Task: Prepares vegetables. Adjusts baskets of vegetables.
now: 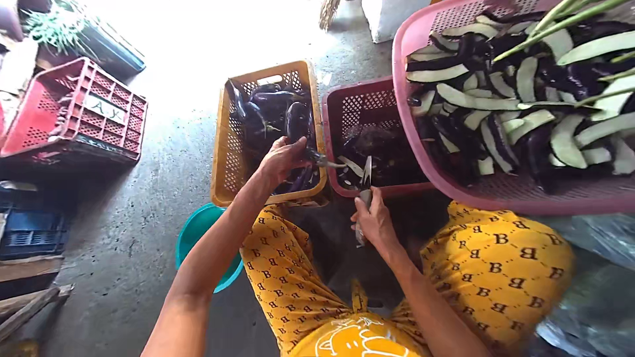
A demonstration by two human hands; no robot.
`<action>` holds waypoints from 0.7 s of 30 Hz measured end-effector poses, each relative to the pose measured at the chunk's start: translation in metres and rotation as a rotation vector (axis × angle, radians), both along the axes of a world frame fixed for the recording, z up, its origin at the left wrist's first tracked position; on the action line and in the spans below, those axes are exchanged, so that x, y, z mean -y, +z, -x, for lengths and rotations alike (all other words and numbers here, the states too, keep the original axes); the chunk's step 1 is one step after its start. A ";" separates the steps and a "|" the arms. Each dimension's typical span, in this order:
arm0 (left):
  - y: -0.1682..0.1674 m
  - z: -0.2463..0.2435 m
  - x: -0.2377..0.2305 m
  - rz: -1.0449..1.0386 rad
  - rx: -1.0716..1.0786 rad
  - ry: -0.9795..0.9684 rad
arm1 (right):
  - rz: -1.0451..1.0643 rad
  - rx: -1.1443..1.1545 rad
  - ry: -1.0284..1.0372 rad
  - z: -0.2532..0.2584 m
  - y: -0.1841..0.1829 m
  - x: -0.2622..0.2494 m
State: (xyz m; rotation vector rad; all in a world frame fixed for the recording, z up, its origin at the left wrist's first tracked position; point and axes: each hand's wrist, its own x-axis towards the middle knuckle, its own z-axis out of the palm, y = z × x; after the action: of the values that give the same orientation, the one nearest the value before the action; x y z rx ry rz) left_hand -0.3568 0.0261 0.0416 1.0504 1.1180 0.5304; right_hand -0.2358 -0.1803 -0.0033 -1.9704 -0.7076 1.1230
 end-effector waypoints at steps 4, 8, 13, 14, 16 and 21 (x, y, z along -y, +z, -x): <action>-0.022 -0.022 0.071 -0.028 -0.003 0.097 | -0.076 0.262 -0.069 0.004 -0.001 0.028; -0.064 -0.034 0.124 0.057 0.050 0.227 | 0.096 0.436 0.115 0.013 -0.005 0.046; -0.091 -0.045 0.146 0.105 0.103 0.408 | 0.268 0.493 0.298 0.024 -0.016 0.048; -0.093 -0.045 0.147 0.108 0.104 0.422 | 0.286 0.515 0.303 0.025 -0.018 0.048; -0.096 -0.046 0.146 0.103 0.109 0.432 | 0.295 0.554 0.295 0.027 -0.019 0.047; -0.098 -0.048 0.144 0.128 0.150 0.472 | 0.421 0.584 0.361 0.023 -0.011 0.037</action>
State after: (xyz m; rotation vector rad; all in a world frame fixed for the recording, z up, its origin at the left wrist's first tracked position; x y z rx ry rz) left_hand -0.3093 -0.1180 -0.0564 0.6210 1.2517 0.8842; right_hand -0.2587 -0.2177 -0.0146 -2.6523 -1.2495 0.9458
